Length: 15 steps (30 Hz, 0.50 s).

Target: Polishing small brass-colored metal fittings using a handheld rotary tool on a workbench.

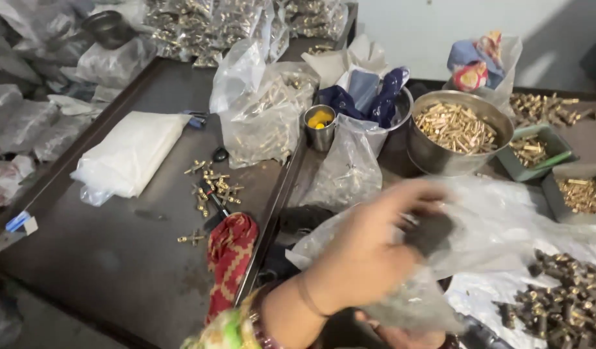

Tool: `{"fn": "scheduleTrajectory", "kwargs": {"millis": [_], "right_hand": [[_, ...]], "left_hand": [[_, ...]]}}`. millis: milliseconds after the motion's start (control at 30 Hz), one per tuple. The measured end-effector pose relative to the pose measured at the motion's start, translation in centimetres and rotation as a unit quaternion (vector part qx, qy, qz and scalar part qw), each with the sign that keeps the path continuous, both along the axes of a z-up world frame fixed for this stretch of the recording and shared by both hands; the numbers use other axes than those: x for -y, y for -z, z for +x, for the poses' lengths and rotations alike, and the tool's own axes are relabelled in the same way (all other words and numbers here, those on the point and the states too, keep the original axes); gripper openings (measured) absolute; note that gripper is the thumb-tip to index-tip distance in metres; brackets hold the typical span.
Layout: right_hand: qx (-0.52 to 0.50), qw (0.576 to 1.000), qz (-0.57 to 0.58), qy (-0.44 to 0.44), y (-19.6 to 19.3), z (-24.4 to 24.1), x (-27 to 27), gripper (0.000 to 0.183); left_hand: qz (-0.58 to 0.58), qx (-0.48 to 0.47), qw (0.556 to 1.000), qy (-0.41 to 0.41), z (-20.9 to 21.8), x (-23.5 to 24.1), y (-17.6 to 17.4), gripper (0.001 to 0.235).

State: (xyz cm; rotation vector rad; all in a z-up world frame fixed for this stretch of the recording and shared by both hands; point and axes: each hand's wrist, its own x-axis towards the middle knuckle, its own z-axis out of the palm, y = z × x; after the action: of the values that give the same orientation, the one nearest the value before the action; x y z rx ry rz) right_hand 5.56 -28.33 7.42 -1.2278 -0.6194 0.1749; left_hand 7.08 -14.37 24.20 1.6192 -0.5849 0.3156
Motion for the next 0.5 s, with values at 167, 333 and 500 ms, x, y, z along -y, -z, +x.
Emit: {"fn": "scheduleTrajectory", "kwargs": {"millis": [167,333,500], "right_hand": [[-0.257,0.956,0.116,0.082,4.9,0.3,-0.9,0.063],[-0.519,0.826,0.199,0.091,6.5,0.2,-1.9,0.058],[-0.446,0.855,0.265,0.015,5.1,0.5,-2.5,0.061]], "left_hand": [[-0.033,-0.154,0.969,-0.192,-0.1,-8.5,16.1,0.049],[-0.220,-0.498,0.832,-0.104,-0.4,-9.8,19.1,0.040],[0.172,-0.233,0.939,-0.183,1.9,-10.5,12.4,0.040]]}}
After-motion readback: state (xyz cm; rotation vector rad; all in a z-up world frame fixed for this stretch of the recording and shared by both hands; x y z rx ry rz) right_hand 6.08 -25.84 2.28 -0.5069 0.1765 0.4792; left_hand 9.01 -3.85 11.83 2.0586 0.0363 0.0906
